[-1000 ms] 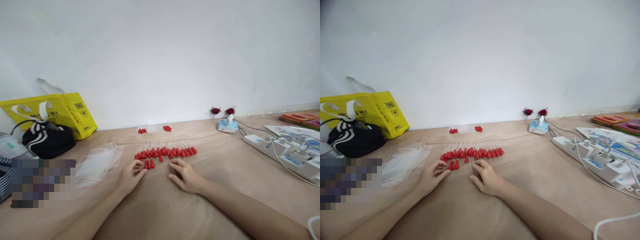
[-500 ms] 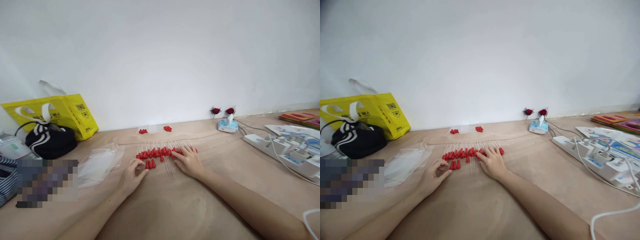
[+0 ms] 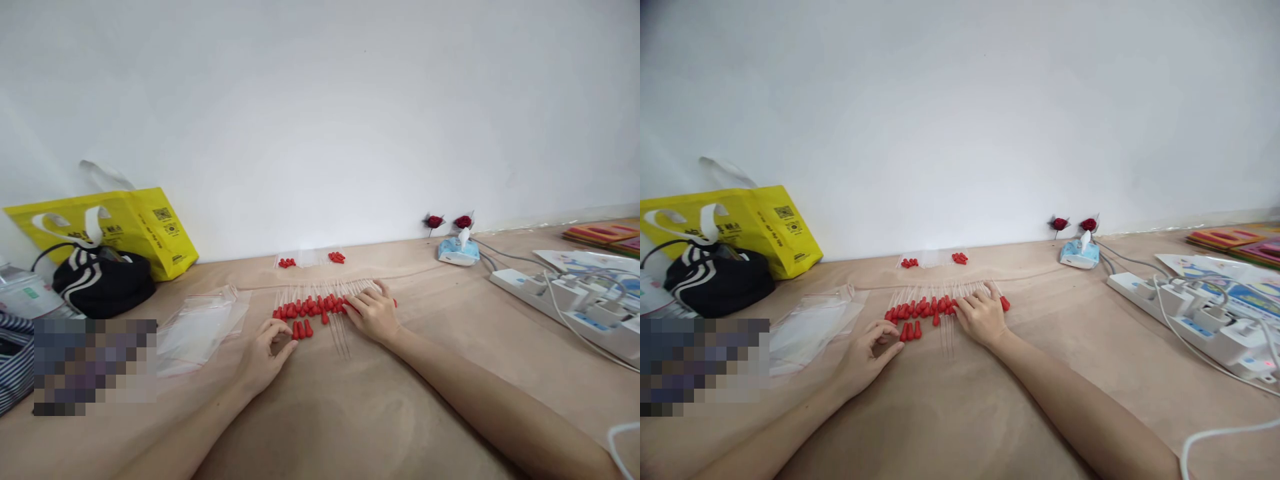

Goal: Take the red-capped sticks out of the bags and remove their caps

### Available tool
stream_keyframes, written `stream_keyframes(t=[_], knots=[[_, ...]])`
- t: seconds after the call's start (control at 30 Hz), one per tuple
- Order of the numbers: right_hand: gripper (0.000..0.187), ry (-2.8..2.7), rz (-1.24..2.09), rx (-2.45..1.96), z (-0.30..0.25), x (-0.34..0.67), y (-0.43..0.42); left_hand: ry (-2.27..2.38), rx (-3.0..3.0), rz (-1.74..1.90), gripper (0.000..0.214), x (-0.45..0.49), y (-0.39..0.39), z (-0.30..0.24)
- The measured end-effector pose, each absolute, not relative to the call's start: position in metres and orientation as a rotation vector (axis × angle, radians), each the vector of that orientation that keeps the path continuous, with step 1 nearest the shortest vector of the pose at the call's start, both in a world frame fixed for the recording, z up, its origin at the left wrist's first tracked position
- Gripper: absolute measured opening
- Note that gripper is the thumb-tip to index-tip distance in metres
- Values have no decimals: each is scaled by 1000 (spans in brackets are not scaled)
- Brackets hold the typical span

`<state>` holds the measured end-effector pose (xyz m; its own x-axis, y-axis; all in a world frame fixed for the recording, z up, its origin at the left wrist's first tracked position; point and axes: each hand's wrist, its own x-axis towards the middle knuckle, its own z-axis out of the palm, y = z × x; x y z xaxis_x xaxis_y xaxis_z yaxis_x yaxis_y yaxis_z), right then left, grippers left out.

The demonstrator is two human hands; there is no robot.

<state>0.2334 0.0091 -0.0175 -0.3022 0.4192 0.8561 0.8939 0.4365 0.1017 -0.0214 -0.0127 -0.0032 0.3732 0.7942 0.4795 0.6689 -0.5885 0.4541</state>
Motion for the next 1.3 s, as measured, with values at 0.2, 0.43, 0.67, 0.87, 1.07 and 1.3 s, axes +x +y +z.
stream_keyframes(t=[0.2,0.43,0.67,0.87,1.07,1.3], knots=[[8,-1771,-794,-969,-8,231,-2,1441,2450,1158,14,-21,-16,3],[12,-1835,-728,-698,-5,219,-53,1219,1997,860,29,15,-44,24],[4,-2016,-661,-581,-11,212,-55,1108,1611,789,33,48,-48,14],[20,-1934,-566,-730,-9,238,-51,1204,2349,912,20,17,-38,12],[26,-2176,-342,-809,-9,231,-53,1016,2779,930,19,6,-39,0],[16,-2208,-220,-834,-17,210,-49,953,2885,1012,18,10,-39,-6]])
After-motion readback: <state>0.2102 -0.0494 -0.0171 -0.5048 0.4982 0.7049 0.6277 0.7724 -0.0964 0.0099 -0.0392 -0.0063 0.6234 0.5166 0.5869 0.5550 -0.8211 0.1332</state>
